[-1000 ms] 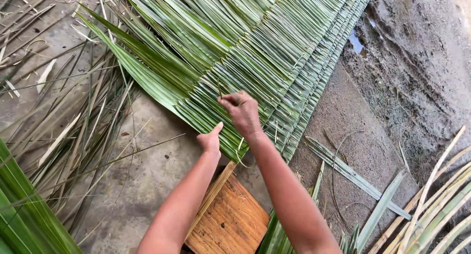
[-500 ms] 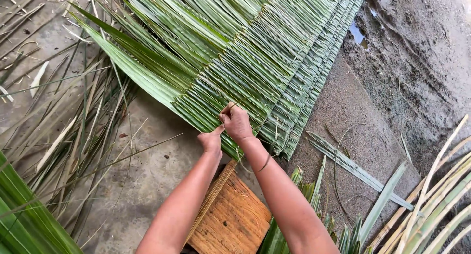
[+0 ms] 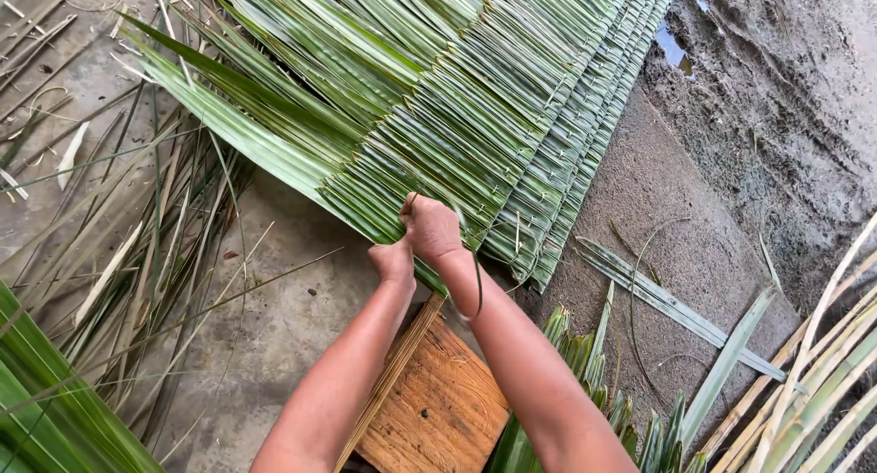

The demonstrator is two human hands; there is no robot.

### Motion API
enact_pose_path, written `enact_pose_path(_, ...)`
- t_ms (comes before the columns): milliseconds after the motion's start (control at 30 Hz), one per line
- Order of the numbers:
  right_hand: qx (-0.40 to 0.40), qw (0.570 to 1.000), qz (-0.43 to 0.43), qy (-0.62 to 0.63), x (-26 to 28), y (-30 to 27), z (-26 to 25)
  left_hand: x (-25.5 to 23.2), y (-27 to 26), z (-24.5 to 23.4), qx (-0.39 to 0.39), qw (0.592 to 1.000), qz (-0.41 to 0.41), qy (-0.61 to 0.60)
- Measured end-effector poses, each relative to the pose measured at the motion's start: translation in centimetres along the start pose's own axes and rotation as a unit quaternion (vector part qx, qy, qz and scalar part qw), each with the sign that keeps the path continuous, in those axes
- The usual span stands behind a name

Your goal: Weaving palm leaves onto a wooden stick to create a thatched panel

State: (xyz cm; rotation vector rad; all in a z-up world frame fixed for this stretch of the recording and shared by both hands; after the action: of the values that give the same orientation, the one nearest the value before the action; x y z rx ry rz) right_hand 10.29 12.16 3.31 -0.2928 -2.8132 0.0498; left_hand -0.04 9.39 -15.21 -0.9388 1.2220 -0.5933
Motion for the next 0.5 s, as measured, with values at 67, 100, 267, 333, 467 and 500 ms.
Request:
enact_pose_path(67, 0.044, 0.999, 0.024, -0.002, 0.6, -0.8, -5.3, -2.1, -2.7, -0.5, 0.003, 1.000, -0.008, 0.030)
enact_pose_path(100, -0.014, 0.999, 0.029, 0.025, 2.1, -1.3, -11.0, -3.8, -5.3, -0.3, 0.032, 0.999, -0.026, 0.026)
enact_pose_path(267, -0.496, 0.852, -0.138, 0.095, 3.2, -11.5, -27.8, -3.7, -10.9, -1.1, 0.105, 0.983, -0.123, 0.086)
enact_pose_path(333, -0.545, 0.826, -0.005, 0.144, -0.7, -16.3, -26.5, -3.3, -13.4, -0.7, 0.114, 0.982, -0.117, 0.096)
enact_pose_path(467, -0.289, 0.917, 0.156, 0.228, -1.4, -17.6, -10.9, -1.7, -10.3, -0.2, 0.107, 0.988, -0.069, 0.084)
enact_pose_path(500, -0.269, 0.935, 0.079, 0.216, -0.7, -17.6, -8.2, -1.0, -9.7, -0.7, 0.106, 0.990, -0.056, 0.067)
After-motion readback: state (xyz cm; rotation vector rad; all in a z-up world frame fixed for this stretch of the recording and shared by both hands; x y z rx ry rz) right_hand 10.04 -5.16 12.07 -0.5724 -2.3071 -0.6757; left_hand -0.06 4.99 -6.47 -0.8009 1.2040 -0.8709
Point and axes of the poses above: each hand's wrist, its own y-axis towards the middle knuckle, its own z-axis out of the palm, x = y × z, the point moved 6 cm from there along y, towards the middle knuckle, and after that the axes turned 15 degrees about -z, right-handed, at the moved point
